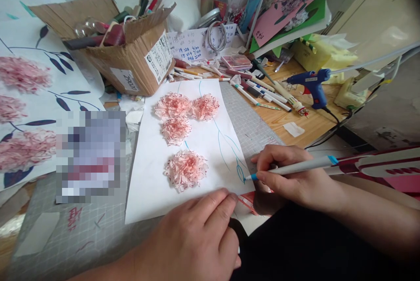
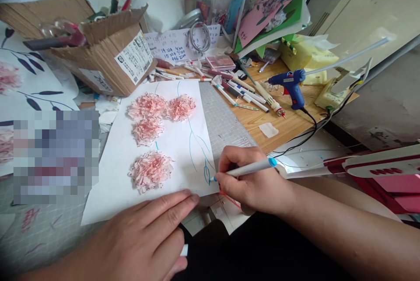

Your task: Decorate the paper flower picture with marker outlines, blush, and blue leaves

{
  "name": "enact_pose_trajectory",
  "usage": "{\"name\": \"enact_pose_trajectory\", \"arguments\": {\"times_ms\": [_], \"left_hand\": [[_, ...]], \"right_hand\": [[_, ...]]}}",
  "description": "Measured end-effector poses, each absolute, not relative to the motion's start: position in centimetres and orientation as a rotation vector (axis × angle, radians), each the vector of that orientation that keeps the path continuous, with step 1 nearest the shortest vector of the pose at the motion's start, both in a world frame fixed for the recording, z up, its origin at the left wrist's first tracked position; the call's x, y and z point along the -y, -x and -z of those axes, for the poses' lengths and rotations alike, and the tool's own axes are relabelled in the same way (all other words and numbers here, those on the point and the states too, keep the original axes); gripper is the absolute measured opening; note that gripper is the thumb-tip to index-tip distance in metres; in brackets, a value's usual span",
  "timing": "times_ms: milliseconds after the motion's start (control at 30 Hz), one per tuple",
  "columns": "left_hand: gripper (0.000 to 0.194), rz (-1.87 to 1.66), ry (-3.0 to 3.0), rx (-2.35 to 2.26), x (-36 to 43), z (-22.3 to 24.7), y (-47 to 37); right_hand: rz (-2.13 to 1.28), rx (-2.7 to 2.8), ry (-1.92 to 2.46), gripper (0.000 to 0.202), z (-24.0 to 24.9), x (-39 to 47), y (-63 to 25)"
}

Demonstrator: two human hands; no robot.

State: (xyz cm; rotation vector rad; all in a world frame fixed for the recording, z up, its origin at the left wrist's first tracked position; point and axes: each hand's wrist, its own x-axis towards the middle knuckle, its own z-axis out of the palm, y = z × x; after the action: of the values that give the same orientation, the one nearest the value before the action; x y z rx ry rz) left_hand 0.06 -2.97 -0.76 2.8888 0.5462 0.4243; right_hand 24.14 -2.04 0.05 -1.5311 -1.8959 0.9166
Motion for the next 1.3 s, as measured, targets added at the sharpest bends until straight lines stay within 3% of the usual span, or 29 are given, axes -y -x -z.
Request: {"name": "enact_pose_trajectory", "arguments": {"times_ms": [333,1300], "left_hand": [[0.013,-0.421,-2.889,-0.561,2.78,0.91,-0.16],[0.010,-0.433,-2.921,-0.552,2.82,1.28,-0.21]], "right_hand": [[-0.744,1.865,1.556,0.013,-0.26,1.17,-23.33],[-0.920,1.892,1.491,0.014,-0.01,1.67,-23.88]]}}
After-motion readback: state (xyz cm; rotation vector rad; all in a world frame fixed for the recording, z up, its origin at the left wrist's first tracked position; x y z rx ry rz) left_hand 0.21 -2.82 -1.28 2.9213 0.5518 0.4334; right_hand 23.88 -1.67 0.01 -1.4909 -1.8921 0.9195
